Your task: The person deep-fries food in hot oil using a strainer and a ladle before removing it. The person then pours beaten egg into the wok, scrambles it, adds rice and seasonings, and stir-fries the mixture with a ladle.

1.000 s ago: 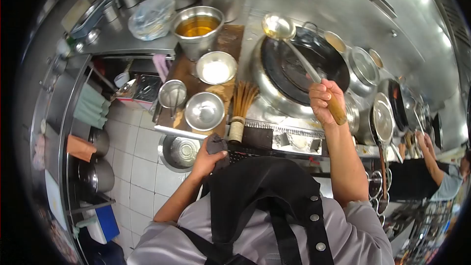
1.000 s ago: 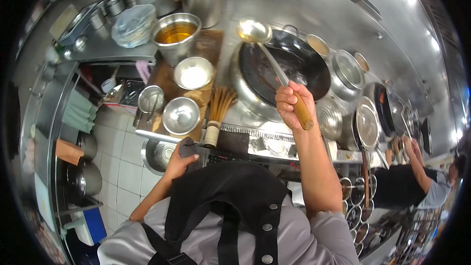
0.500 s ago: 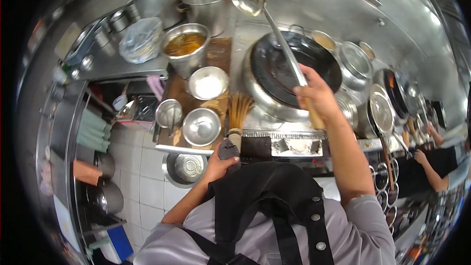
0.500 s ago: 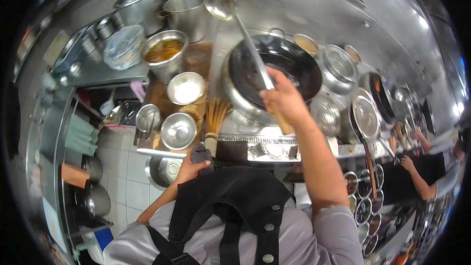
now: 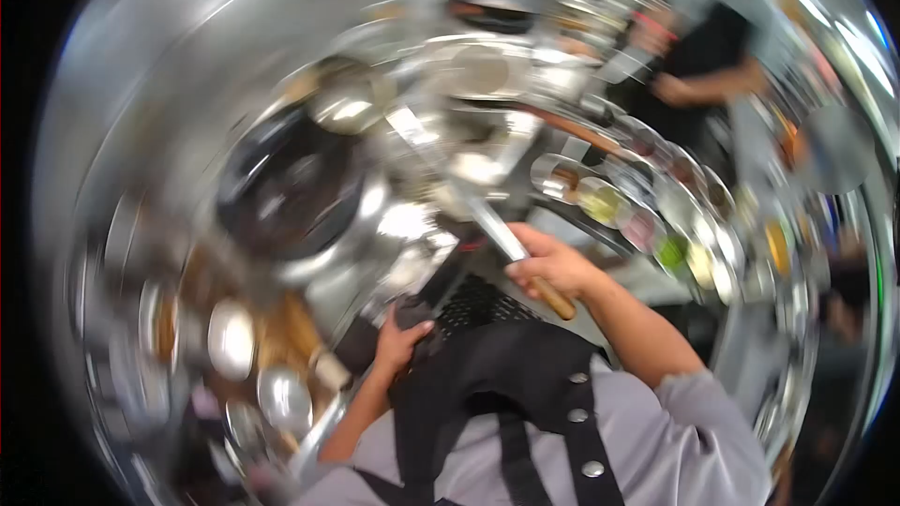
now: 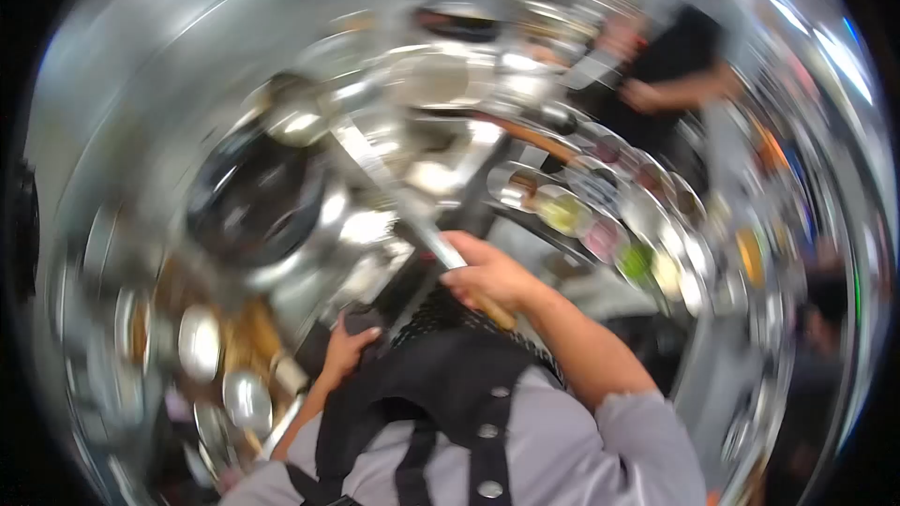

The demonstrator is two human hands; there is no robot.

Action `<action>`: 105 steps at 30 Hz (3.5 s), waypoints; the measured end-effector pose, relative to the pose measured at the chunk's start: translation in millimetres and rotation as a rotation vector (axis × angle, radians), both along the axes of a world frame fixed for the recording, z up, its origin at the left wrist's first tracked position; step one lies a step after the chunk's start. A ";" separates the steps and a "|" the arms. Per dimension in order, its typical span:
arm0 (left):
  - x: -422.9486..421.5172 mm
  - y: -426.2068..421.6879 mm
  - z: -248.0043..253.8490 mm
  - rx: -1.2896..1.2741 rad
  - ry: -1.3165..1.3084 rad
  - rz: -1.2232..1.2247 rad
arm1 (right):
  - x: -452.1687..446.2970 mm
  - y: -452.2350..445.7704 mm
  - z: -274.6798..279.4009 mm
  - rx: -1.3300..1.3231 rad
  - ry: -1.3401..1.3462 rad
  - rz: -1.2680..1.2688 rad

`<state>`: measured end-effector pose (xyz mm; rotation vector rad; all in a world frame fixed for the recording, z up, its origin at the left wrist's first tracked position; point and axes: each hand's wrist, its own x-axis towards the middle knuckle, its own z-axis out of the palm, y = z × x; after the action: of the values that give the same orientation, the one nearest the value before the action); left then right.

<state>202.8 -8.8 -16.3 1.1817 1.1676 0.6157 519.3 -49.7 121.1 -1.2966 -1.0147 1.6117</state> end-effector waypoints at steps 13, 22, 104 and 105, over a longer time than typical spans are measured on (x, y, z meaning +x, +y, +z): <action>397.6 -108.8 -8.3 0.221 -0.094 -0.970 | 148.1 -469.2 -53.1 0.373 0.894 -0.708; 662.4 -401.7 36.6 0.087 -0.156 -1.596 | 124.8 -662.9 -68.2 0.684 0.819 -1.342; 735.0 -534.9 -0.4 -0.430 -0.277 -1.216 | 50.2 -716.4 -39.3 0.280 0.622 -1.968; 732.7 -532.4 7.6 -0.427 -0.289 -1.189 | 53.3 -716.6 -37.1 0.271 0.615 -1.941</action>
<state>935.5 -541.2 -8.6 1.1315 0.1900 -0.3564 572.6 -766.3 84.0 -0.7930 0.4981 0.1830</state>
